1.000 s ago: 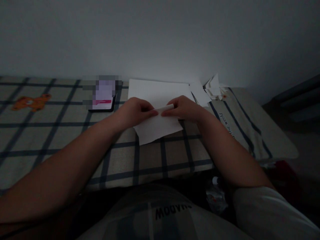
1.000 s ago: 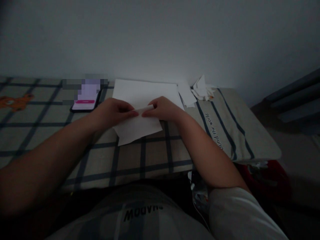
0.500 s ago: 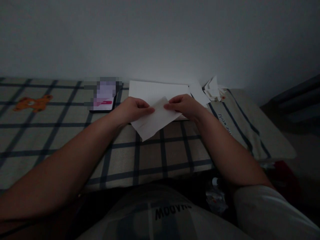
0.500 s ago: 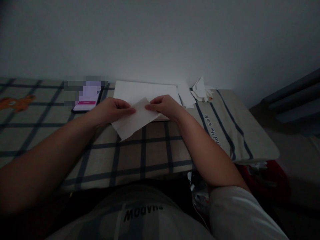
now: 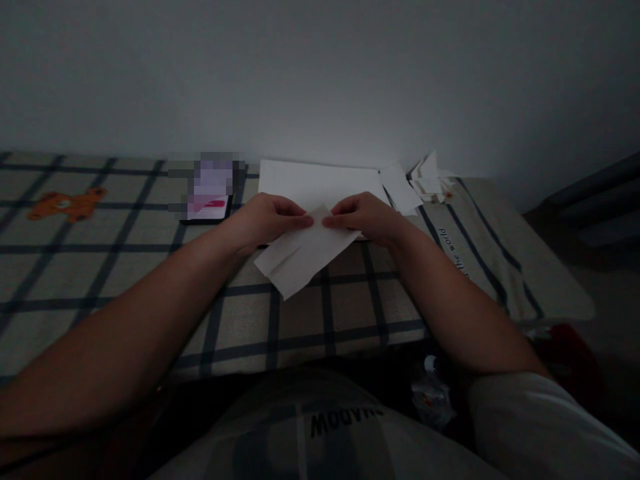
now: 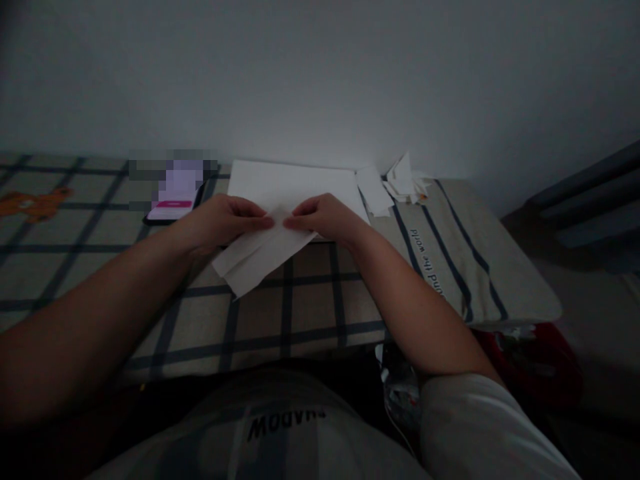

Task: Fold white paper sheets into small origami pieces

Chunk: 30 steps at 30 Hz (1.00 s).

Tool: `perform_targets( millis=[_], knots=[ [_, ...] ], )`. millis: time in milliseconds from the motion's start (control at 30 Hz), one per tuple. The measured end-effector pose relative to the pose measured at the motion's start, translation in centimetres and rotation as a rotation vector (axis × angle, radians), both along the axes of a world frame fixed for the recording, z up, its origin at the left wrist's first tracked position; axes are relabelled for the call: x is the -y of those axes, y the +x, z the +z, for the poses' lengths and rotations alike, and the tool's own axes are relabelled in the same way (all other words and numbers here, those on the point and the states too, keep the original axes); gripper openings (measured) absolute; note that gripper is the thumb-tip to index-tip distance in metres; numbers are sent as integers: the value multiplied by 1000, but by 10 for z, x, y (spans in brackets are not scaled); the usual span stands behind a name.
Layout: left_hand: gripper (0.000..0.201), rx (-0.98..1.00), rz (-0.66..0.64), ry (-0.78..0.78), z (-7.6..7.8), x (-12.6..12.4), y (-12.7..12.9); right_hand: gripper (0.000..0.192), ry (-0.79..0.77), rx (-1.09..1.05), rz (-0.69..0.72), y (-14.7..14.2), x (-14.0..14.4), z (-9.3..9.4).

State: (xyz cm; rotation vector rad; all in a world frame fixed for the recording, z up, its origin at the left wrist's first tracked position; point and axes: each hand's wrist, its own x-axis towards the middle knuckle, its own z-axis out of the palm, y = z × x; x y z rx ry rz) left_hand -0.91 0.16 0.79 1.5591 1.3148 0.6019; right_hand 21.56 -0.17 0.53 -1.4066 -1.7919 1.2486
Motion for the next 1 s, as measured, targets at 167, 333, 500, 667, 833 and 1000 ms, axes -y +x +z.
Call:
perform_targets(
  millis=[167,333,500,667,833,1000],
  knots=[
    [20,9,45,-1,2,1,1,30,-28,-12,-1,-1,1,3],
    [19,33,29,-22,7,3,3,27,-75,-9,-17,-5,6,6],
    [26,63,23,3,-1,1,2,29,-60,-10,28,-7,9,5],
    [25,59,35,84,-4,2,4,30,-58,-33,43,-7,8,3],
    [27,0,24,320,-1,6,6,30,-97,-44,42,-8,9,5],
    [24,-49,-44,295,3,6,5,29,-120,-14,76,-11,12,6]
  ],
)
